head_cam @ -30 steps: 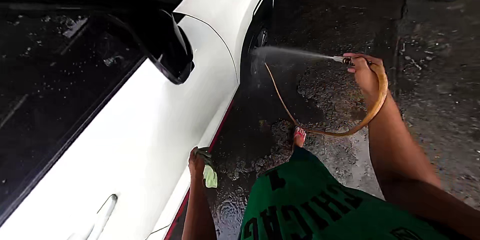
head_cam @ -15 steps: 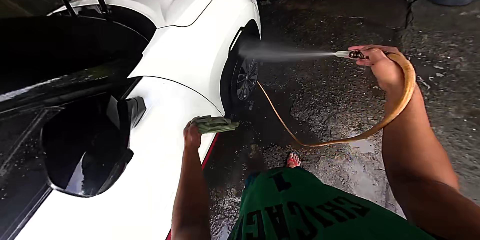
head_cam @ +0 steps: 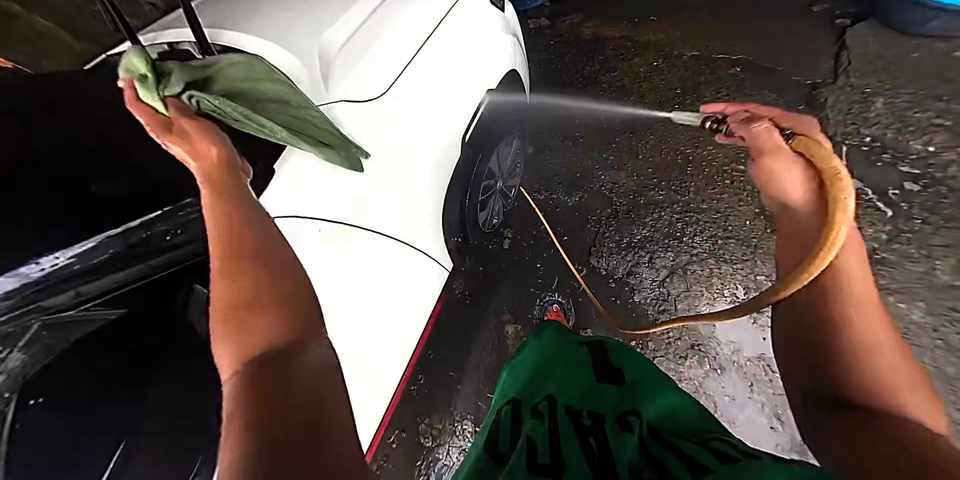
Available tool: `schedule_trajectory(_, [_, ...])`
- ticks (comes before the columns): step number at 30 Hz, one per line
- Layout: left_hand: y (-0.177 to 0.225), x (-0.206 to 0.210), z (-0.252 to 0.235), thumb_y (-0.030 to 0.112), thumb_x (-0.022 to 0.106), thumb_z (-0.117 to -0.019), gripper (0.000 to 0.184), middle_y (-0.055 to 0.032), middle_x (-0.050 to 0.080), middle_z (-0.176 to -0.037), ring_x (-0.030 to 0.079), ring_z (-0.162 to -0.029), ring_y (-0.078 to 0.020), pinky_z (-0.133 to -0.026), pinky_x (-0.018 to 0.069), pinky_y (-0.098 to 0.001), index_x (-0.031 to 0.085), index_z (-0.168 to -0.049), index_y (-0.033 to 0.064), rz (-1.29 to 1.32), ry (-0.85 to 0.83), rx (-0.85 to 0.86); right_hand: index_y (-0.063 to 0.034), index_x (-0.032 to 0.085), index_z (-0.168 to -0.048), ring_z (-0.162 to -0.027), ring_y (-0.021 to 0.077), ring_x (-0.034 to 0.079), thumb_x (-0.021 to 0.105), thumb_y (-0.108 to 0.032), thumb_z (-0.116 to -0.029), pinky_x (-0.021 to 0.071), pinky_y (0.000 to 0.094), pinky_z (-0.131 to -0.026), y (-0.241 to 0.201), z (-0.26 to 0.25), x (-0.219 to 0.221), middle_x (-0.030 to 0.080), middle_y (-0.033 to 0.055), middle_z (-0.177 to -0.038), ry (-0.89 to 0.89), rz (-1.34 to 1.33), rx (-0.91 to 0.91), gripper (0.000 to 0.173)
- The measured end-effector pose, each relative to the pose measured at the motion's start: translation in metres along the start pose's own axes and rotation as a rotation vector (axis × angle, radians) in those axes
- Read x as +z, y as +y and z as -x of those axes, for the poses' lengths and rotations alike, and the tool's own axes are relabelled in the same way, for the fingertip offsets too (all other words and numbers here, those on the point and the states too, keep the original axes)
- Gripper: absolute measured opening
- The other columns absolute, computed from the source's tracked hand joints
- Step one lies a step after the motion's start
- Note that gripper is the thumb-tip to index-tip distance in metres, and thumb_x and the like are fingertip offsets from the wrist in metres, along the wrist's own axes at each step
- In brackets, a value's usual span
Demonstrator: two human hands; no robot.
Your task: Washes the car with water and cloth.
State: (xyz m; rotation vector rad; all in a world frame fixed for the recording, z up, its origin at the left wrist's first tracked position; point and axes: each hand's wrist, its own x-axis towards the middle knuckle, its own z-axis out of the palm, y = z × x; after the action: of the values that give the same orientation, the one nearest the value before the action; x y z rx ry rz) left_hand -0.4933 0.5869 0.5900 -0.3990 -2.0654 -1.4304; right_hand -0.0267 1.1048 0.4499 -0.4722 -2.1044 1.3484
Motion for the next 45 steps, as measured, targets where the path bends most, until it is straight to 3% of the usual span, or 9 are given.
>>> schedule_trajectory(2, [-0.01, 0.006, 0.007, 0.033, 0.042, -0.1092, 0.064, -0.0306, 0.036, -0.158, 0.036, -0.149, -0.0378, -0.124, 0.0275, -0.0524, 0.025, -0.158, -0.0041, -0.501, -0.257, -0.208, -0.0108, 0.072, -0.122, -0.113, 0.0115, 0.067, 0.04, -0.029, -0.1062, 0.0529, 0.0372, -0.1, -0.016, -0.021, 0.002, 0.071, 0.0022, -0.125, -0.061, 0.006, -0.049, 0.04])
schedule_trajectory(5, [-0.051, 0.029, 0.027, 0.047, 0.049, -0.1058, 0.069, -0.0418, 0.049, -0.141, 0.044, -0.135, -0.0597, -0.109, 0.0299, -0.0786, 0.046, -0.146, -0.009, -0.871, -0.573, -0.308, -0.0085, 0.072, -0.121, -0.107, 0.0088, 0.069, 0.04, -0.027, -0.1054, 0.0545, 0.0328, -0.097, -0.034, -0.045, 0.017, 0.073, 0.0041, -0.121, -0.208, 0.124, -0.166, 0.04])
schedule_trajectory(16, [-0.097, 0.107, 0.099, 0.065, 0.054, -0.0897, 0.112, -0.0278, 0.001, -0.17, 0.0, -0.158, -0.0422, -0.122, -0.0013, -0.0678, 0.005, -0.162, -0.0051, -1.022, -0.134, -0.138, -0.0089, 0.072, -0.122, -0.104, 0.0035, 0.068, 0.041, -0.022, -0.1036, 0.0545, 0.027, -0.096, -0.042, -0.163, 0.047, 0.073, 0.0019, -0.119, -0.353, -0.03, -0.359, 0.038])
schedule_trajectory(25, [-0.068, 0.192, 0.176, 0.052, 0.056, -0.0943, 0.079, -0.0237, -0.001, -0.171, -0.004, -0.159, -0.0416, -0.118, 0.0033, -0.0757, 0.037, -0.159, 0.0128, -1.095, -0.14, -0.264, -0.0109, 0.074, -0.119, -0.104, 0.0187, 0.068, 0.041, -0.028, -0.1042, 0.0525, 0.0469, -0.093, 0.115, -0.297, 0.001, 0.073, 0.0113, -0.113, -0.452, 0.151, -0.099, 0.04])
schedule_trajectory(29, [-0.047, 0.236, 0.16, 0.044, 0.059, -0.095, 0.061, -0.0294, 0.008, -0.169, 0.001, -0.157, -0.0467, -0.121, 0.007, -0.0704, 0.055, -0.144, 0.0082, -1.093, -0.26, -0.199, -0.0064, 0.071, -0.118, -0.101, 0.0111, 0.062, 0.042, -0.027, -0.1051, 0.0495, 0.0351, -0.089, 0.2, -0.361, -0.021, 0.07, 0.0105, -0.116, -0.156, 0.07, 0.194, 0.038])
schedule_trajectory(32, [-0.037, 0.268, 0.126, 0.046, 0.058, -0.0948, 0.06, -0.03, 0.014, -0.167, 0.005, -0.157, -0.0478, -0.124, 0.0099, -0.0664, 0.058, -0.141, 0.0068, -1.138, -0.347, -0.146, -0.0044, 0.071, -0.119, -0.106, 0.0122, 0.065, 0.041, -0.023, -0.106, 0.0523, 0.0359, -0.096, 0.207, -0.37, 0.012, 0.071, 0.0118, -0.118, -0.338, -0.019, 0.168, 0.038])
schedule_trajectory(37, [-0.056, 0.312, 0.062, 0.059, 0.052, -0.093, 0.074, -0.0225, 0.016, -0.17, 0.006, -0.158, -0.0413, -0.121, 0.0069, -0.0713, 0.048, -0.149, 0.0107, -1.269, -0.4, -0.152, -0.0142, 0.075, -0.119, -0.097, 0.0101, 0.067, 0.039, -0.025, -0.1057, 0.0521, 0.0366, -0.09, 0.271, -0.393, 0.085, 0.075, 0.0055, -0.107, -0.401, -0.069, 0.099, 0.039])
schedule_trajectory(41, [-0.108, 0.326, 0.037, 0.085, 0.037, -0.0877, 0.098, -0.0162, 0.0, -0.173, -0.004, -0.158, -0.0431, -0.118, 0.0, -0.0754, 0.018, -0.166, 0.0291, -1.374, -0.401, -0.021, -0.0133, 0.073, -0.121, -0.104, 0.014, 0.066, 0.04, -0.032, -0.1082, 0.0532, 0.039, -0.092, 0.399, -0.425, 0.087, 0.072, 0.0066, -0.117, -0.141, -0.048, 0.45, 0.04])
schedule_trajectory(45, [-0.148, 0.336, 0.04, 0.093, 0.035, -0.0788, 0.109, -0.0227, 0.007, -0.171, 0.006, -0.156, -0.0503, -0.117, 0.0062, -0.0753, 0.014, -0.166, 0.0305, -1.527, -0.276, 0.09, -0.0108, 0.065, -0.127, -0.095, 0.0115, 0.067, 0.039, -0.033, -0.1087, 0.0548, 0.0297, -0.083, 0.486, -0.444, 0.114, 0.07, 0.0042, -0.113, 0.105, -0.26, 0.872, 0.039])
